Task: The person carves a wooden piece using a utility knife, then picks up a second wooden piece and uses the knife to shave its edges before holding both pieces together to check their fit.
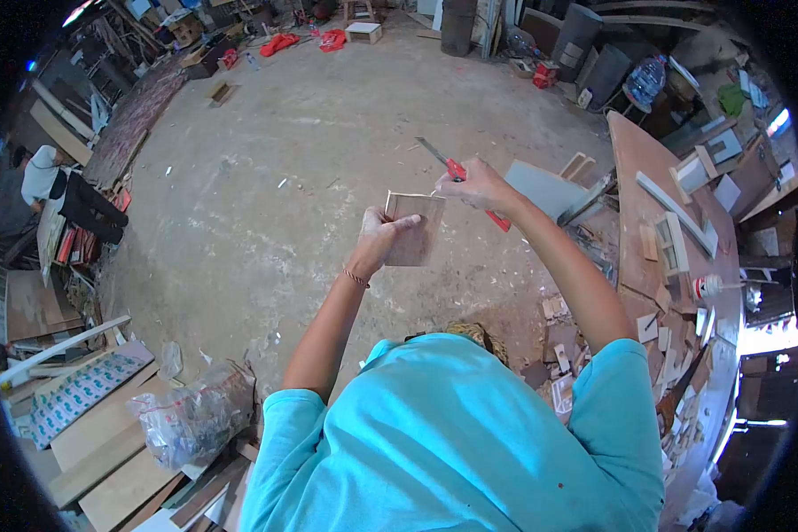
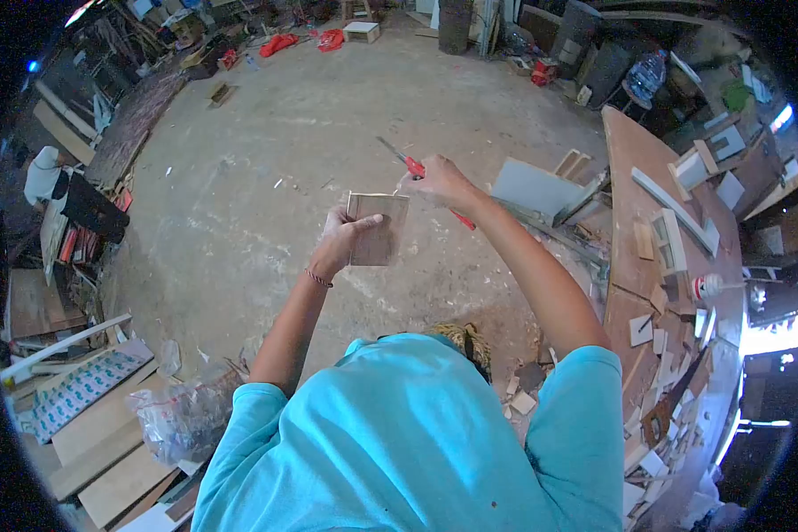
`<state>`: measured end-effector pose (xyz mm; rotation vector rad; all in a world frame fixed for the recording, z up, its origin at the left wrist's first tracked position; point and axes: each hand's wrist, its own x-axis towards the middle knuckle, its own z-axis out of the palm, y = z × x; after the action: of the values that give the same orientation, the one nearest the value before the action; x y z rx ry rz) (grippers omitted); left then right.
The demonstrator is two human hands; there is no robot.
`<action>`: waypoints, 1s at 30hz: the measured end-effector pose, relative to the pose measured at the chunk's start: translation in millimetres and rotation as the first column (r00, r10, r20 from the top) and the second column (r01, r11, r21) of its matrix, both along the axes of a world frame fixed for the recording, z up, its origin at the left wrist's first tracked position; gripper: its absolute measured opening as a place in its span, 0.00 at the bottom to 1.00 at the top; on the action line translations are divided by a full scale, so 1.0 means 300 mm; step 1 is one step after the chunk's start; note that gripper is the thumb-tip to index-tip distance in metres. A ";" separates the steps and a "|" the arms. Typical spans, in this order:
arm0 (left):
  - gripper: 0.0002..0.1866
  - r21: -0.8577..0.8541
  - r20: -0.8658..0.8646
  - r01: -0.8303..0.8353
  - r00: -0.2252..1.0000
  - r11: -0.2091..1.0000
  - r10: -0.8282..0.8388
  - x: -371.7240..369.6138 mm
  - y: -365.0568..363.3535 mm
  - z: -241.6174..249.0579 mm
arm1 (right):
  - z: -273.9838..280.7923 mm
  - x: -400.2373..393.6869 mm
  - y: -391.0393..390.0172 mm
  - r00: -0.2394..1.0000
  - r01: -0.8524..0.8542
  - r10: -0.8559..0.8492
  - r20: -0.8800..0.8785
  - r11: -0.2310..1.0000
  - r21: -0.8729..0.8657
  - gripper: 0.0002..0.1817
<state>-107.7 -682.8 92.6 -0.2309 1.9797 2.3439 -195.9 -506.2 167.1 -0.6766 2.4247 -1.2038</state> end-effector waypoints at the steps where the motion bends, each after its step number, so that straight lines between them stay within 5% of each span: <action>1: 0.13 -0.037 -0.004 0.015 1.000 0.999 -0.015 0.000 0.010 -0.001 | -0.019 -0.001 0.009 1.000 0.009 -0.009 0.002 1.000 0.000 0.12; 6: 0.13 -0.120 0.036 0.048 0.998 0.992 -0.044 0.021 0.072 0.075 | -0.007 0.031 0.045 0.991 0.031 -0.013 -0.132 0.991 0.132 0.13; 8: 0.13 -0.333 0.029 0.041 0.999 0.942 -0.034 0.012 0.087 0.063 | -0.028 0.017 0.060 0.980 0.027 0.010 -0.200 0.982 0.185 0.13; 15: 0.11 -0.598 -0.110 -0.085 0.994 0.797 0.023 0.023 0.241 0.106 | 0.019 0.050 0.149 0.936 0.087 0.025 -0.351 0.950 0.301 0.12; 24: 0.13 -0.313 -0.068 -0.074 0.996 0.947 0.055 0.053 0.457 0.074 | -0.019 0.147 0.367 0.813 0.162 -0.006 -0.583 0.963 0.216 0.13; 30: 0.16 -0.417 -0.015 -0.064 0.998 0.907 0.064 0.074 0.585 0.011 | -0.021 0.165 0.534 0.866 0.112 0.052 -0.498 0.949 0.295 0.13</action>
<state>-85.5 -507.4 96.0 -0.3189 2.4914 1.9189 -146.3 -345.9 160.9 -0.9443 2.9714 -0.6687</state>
